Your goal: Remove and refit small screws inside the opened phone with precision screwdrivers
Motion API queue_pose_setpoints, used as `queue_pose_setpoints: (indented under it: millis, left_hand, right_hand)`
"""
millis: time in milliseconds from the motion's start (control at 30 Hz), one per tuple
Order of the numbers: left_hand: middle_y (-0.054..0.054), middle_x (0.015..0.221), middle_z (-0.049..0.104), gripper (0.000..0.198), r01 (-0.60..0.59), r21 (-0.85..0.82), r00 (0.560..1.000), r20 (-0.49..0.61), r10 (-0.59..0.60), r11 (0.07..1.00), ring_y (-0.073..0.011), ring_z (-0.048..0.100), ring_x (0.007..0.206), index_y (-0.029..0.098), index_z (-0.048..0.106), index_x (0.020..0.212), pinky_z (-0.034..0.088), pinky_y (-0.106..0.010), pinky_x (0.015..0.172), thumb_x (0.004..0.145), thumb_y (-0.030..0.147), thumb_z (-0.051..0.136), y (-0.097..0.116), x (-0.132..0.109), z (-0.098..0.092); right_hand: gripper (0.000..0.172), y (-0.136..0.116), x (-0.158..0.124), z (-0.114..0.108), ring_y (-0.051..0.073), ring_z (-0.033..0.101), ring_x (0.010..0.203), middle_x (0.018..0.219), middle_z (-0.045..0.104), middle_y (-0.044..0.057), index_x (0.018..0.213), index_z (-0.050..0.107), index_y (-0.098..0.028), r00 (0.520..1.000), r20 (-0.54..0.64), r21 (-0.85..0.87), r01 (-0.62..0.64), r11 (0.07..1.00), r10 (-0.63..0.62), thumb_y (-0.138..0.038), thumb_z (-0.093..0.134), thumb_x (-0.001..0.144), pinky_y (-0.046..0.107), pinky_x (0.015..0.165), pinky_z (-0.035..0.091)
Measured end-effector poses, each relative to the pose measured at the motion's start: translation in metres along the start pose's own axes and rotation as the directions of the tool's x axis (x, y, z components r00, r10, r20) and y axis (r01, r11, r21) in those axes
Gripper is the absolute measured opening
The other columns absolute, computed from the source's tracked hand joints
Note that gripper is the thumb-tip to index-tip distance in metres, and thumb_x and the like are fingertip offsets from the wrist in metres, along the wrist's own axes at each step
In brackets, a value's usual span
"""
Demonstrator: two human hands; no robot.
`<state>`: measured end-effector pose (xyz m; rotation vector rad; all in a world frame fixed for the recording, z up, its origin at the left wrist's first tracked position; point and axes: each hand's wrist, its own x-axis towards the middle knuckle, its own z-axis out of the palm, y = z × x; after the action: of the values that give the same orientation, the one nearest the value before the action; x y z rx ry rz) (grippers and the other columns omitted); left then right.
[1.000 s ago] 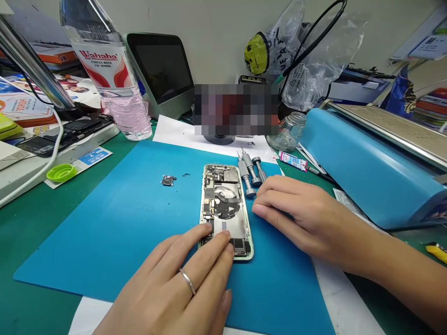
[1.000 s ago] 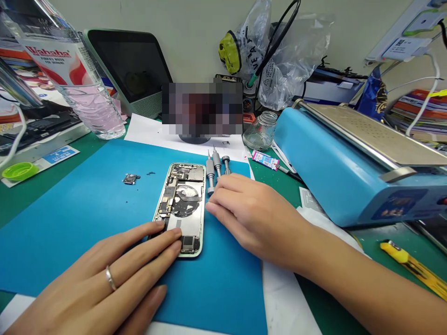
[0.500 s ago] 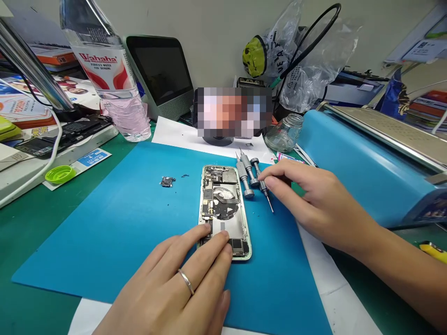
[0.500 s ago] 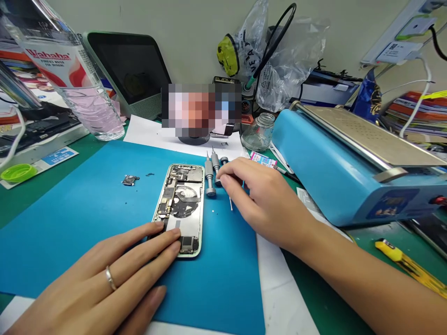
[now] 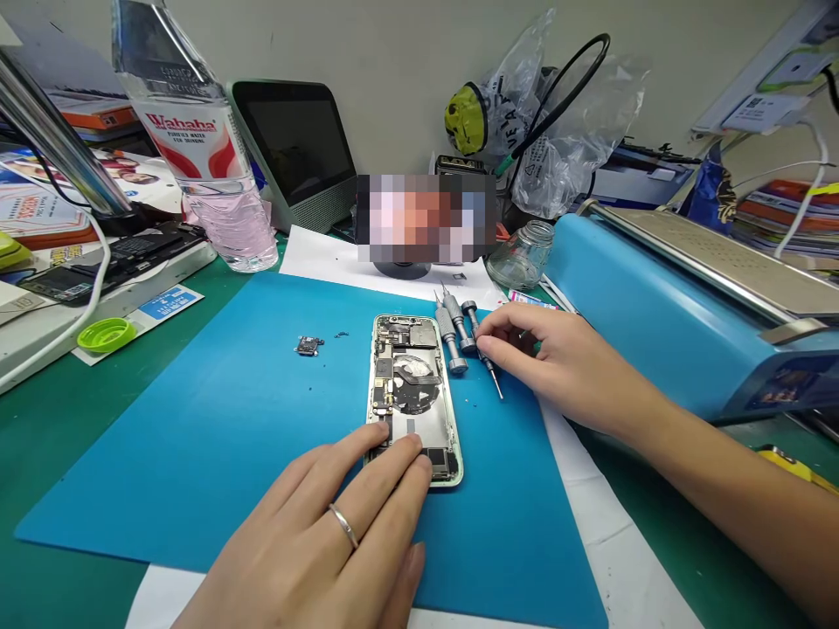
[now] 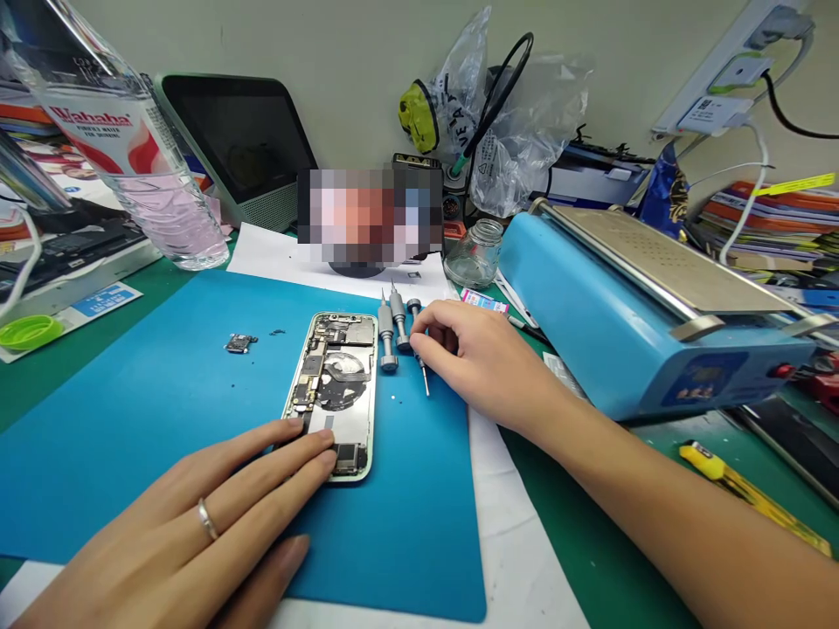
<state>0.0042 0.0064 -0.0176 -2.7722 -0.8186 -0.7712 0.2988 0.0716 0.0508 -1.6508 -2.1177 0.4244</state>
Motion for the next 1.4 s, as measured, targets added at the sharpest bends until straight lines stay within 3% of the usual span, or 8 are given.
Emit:
queue_pose_setpoints:
  millis: [333, 533, 667, 833, 1000, 1167, 1267, 1400]
  left_hand:
    - [0.006, 0.155, 0.066, 0.042, -0.049, 0.056, 0.999, -0.021, 0.05, 0.997, -0.0232, 0.066, 0.138, 0.022, 0.058, 0.156, 0.063, -0.034, 0.098, 0.117, 0.031, 0.049, -0.001, -0.003, 0.007]
    - [0.006, 0.153, 0.067, 0.04, -0.078, 0.097, 0.996, -0.034, 0.081, 0.992, -0.0238, 0.069, 0.133, 0.024, 0.062, 0.153, 0.065, -0.035, 0.094, 0.117, 0.029, 0.045, -0.003, -0.004, 0.012]
    - [0.005, 0.151, 0.069, 0.039, -0.069, 0.103, 0.996, -0.056, 0.075, 0.992, -0.0241, 0.07, 0.132, 0.023, 0.064, 0.15, 0.065, -0.036, 0.093, 0.118, 0.028, 0.043, -0.002, -0.003, 0.012]
    - [0.006, 0.151, 0.069, 0.038, -0.049, 0.082, 0.997, -0.055, 0.054, 0.995, -0.0233, 0.07, 0.131, 0.023, 0.064, 0.149, 0.066, -0.035, 0.092, 0.118, 0.028, 0.043, -0.001, -0.001, 0.014]
    - [0.006, 0.15, 0.07, 0.038, -0.054, 0.087, 0.995, -0.073, 0.061, 0.995, -0.0242, 0.071, 0.13, 0.023, 0.064, 0.149, 0.066, -0.036, 0.092, 0.118, 0.028, 0.043, -0.001, 0.0, 0.016]
    - [0.006, 0.149, 0.07, 0.037, -0.055, 0.09, 0.996, -0.063, 0.061, 0.994, -0.0244, 0.072, 0.129, 0.022, 0.065, 0.148, 0.067, -0.036, 0.091, 0.117, 0.027, 0.044, -0.001, -0.001, 0.016]
    - [0.007, 0.15, 0.07, 0.038, -0.06, 0.095, 0.995, -0.074, 0.067, 0.994, -0.0233, 0.072, 0.129, 0.024, 0.065, 0.149, 0.067, -0.035, 0.089, 0.118, 0.028, 0.044, -0.001, -0.002, 0.017]
    - [0.007, 0.151, 0.069, 0.038, -0.073, 0.124, 0.993, -0.079, 0.084, 0.99, -0.0233, 0.071, 0.13, 0.024, 0.064, 0.15, 0.067, -0.035, 0.089, 0.118, 0.029, 0.044, -0.003, -0.003, 0.019]
  right_hand:
    - [0.018, 0.005, 0.002, 0.0, 0.018, 0.06, 0.062, 0.071, 0.068, -0.001, 0.093, 0.072, -0.024, 0.998, 0.018, -0.036, -0.067, 0.997, 0.068, -0.034, 0.057, 0.095, 0.032, 0.058, 0.043]
    - [0.027, 0.01, 0.002, 0.0, 0.018, 0.061, 0.063, 0.073, 0.067, -0.001, 0.096, 0.069, -0.026, 0.996, 0.05, -0.063, -0.075, 0.995, 0.078, -0.052, 0.062, 0.097, 0.031, 0.058, 0.042]
    - [0.024, 0.01, 0.001, -0.001, 0.018, 0.062, 0.061, 0.071, 0.065, -0.003, 0.109, 0.066, -0.025, 0.994, 0.043, -0.086, -0.101, 0.991, 0.105, -0.045, 0.058, 0.098, 0.031, 0.058, 0.043]
    - [0.043, 0.01, 0.0, 0.001, 0.02, 0.063, 0.065, 0.078, 0.066, -0.001, 0.134, 0.066, -0.023, 0.994, 0.005, -0.144, -0.107, 0.984, 0.109, -0.034, 0.056, 0.094, 0.033, 0.059, 0.042]
    - [0.054, 0.013, 0.004, 0.003, 0.026, 0.066, 0.075, 0.091, 0.072, 0.008, 0.136, 0.074, -0.017, 0.998, -0.019, -0.196, -0.066, 0.979, 0.063, -0.049, 0.06, 0.096, 0.037, 0.064, 0.045]
    - [0.039, 0.016, 0.005, 0.0, 0.026, 0.069, 0.075, 0.088, 0.077, 0.01, 0.113, 0.082, -0.017, 0.999, -0.052, -0.204, -0.007, 0.979, -0.003, -0.041, 0.053, 0.102, 0.038, 0.064, 0.048]
    - [0.032, 0.015, 0.002, -0.003, 0.026, 0.073, 0.081, 0.1, 0.08, 0.011, 0.113, 0.078, -0.017, 0.988, -0.147, -0.2, 0.025, 0.98, -0.055, -0.035, 0.053, 0.105, 0.038, 0.066, 0.051]
    - [0.015, 0.011, -0.004, -0.006, 0.024, 0.072, 0.082, 0.096, 0.076, 0.007, 0.109, 0.071, -0.02, 0.948, -0.268, -0.204, 0.119, 0.972, -0.172, -0.028, 0.058, 0.105, 0.036, 0.07, 0.054]
